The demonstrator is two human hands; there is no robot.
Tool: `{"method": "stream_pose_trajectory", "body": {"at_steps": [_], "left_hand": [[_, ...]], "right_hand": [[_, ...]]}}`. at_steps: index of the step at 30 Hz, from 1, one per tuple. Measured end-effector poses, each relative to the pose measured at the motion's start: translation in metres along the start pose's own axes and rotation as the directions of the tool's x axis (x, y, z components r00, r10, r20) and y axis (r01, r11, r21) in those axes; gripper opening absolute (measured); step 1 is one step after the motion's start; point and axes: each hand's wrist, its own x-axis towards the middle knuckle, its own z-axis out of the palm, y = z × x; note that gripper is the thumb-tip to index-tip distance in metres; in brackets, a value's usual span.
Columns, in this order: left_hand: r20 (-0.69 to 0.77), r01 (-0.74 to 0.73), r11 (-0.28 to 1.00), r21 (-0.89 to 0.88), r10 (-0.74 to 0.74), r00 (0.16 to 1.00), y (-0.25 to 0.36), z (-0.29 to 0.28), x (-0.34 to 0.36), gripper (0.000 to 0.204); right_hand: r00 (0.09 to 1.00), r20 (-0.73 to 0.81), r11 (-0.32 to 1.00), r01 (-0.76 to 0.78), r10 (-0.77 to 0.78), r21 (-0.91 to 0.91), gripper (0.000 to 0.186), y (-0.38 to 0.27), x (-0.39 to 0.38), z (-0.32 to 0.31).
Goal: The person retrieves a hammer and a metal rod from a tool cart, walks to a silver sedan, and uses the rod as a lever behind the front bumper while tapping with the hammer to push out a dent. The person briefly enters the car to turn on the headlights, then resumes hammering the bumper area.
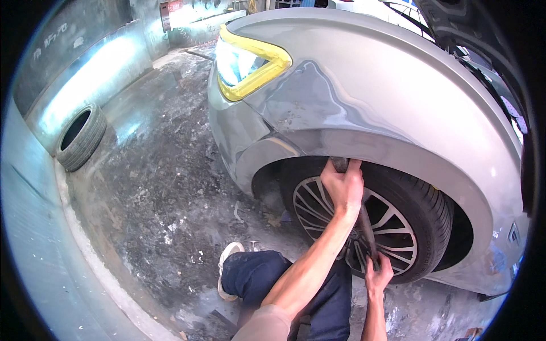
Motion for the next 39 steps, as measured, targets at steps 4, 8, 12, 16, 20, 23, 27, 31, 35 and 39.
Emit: {"method": "stream_pose_trajectory", "body": {"at_steps": [4, 8, 12, 16, 20, 23, 27, 31, 35, 39], "left_hand": [[0.009, 0.004, 1.0, -0.025, -0.004, 1.0, -0.003, 0.0, 0.003, 0.019], [-0.054, -0.013, 1.0, 0.012, 0.013, 0.998, 0.0, 0.003, 0.003, 0.012], [-0.133, 0.071, 0.996, 0.049, -0.064, 0.989, 0.005, 0.008, 0.002, 0.013], [-0.102, 0.096, 0.993, 0.062, -0.09, 0.991, 0.013, 0.015, -0.004, 0.014], [-0.061, 0.117, 0.989, 0.089, -0.112, 0.992, 0.016, 0.016, -0.005, 0.027], [-0.042, 0.15, 0.984, 0.099, -0.147, 0.988, 0.016, 0.015, -0.004, 0.029], [-0.022, 0.157, 0.981, 0.11, -0.156, 0.988, 0.016, 0.013, -0.003, 0.034], [-0.011, 0.153, 0.981, 0.119, -0.153, 0.988, 0.015, 0.011, -0.001, 0.035], [-0.008, 0.152, 0.98, 0.127, -0.153, 0.988, 0.015, 0.01, -0.001, 0.034], [-0.023, 0.156, 0.977, 0.144, -0.154, 0.988, 0.015, 0.011, -0.001, 0.034]], "right_hand": [[0.994, 0.005, 0.969, 0.105, -0.106, -0.225, 0.033, -0.008, 0.001, -0.019], [0.992, 0.103, 0.975, 0.096, -0.076, -0.201, 0.031, -0.006, -0.002, -0.012], [0.99, 0.119, 0.99, -0.059, 0.074, -0.126, 0.033, 0.0, -0.004, -0.017], [0.99, 0.138, 0.993, -0.024, 0.04, -0.115, 0.032, 0.01, 0.0, -0.046], [0.984, 0.159, 0.99, -0.061, 0.082, -0.129, 0.032, 0.024, -0.005, -0.066], [0.984, 0.134, 0.983, -0.098, 0.119, -0.159, 0.034, 0.033, -0.016, -0.067], [0.984, 0.085, 0.963, -0.134, 0.158, -0.235, 0.035, 0.049, -0.034, -0.066], [0.967, 0.075, 0.948, -0.221, 0.244, -0.231, 0.034, 0.068, -0.048, -0.068], [0.98, 0.066, 0.95, -0.163, 0.187, -0.265, 0.032, 0.075, -0.055, -0.064], [0.988, 0.043, 0.948, -0.13, 0.148, -0.291, 0.032, 0.079, -0.056, -0.062]]}}
